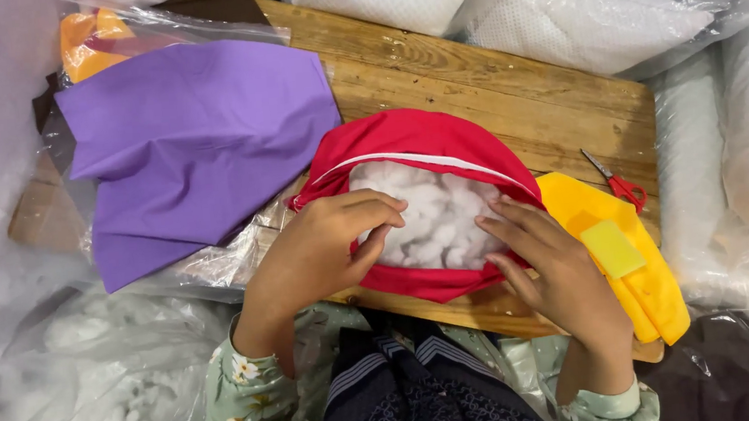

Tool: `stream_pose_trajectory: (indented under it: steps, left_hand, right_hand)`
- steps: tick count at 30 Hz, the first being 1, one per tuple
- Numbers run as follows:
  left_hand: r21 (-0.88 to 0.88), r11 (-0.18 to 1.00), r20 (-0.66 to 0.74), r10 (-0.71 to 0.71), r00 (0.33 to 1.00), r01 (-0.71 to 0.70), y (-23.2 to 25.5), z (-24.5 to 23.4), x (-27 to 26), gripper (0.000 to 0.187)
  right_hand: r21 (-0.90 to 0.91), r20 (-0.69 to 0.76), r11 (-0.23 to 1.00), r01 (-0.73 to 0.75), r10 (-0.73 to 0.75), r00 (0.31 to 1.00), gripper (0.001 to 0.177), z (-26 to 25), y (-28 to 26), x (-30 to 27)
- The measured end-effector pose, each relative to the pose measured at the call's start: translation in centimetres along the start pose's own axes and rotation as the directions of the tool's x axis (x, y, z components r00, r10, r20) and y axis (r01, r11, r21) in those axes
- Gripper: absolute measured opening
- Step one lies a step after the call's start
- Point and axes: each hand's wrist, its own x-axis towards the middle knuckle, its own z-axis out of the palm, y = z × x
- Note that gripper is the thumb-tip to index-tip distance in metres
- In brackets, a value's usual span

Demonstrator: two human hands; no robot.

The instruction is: Stuffing a red pillowcase with white fiberfill material by hand on a wooden workbench.

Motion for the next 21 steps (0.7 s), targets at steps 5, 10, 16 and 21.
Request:
stream_pose_trajectory:
  steps: [5,10,16,21]
  left_hand:
    - [0.086,0.984,0.051,-0.16,0.986,0.156,1.3,0.5,-2.7,0.011]
    - [0.173,0.919,0.091,-0.373,0.924,0.354,3.3,-0.2,-7.6,0.018]
    - [0.212,0.778,0.083,-0.617,0.782,0.591,6.8,-3.1,-15.5,0.026]
    - [0.303,0.676,-0.407,-0.546,0.732,0.672,12.9,-7.0,-22.0,0.029]
  right_hand:
    - [0.013,-0.111,0.996,0.085,-0.083,0.99,0.039,2.1,-1.0,-0.3]
    - [0.068,-0.181,0.991,0.118,-0.104,0.978,0.034,4.0,-3.5,-0.1]
    - [0.182,-0.217,0.94,0.288,-0.247,0.944,0.026,6.1,-7.5,0.8]
    - [0.332,-0.164,0.823,0.462,-0.432,0.887,0.029,8.8,-13.5,1.6]
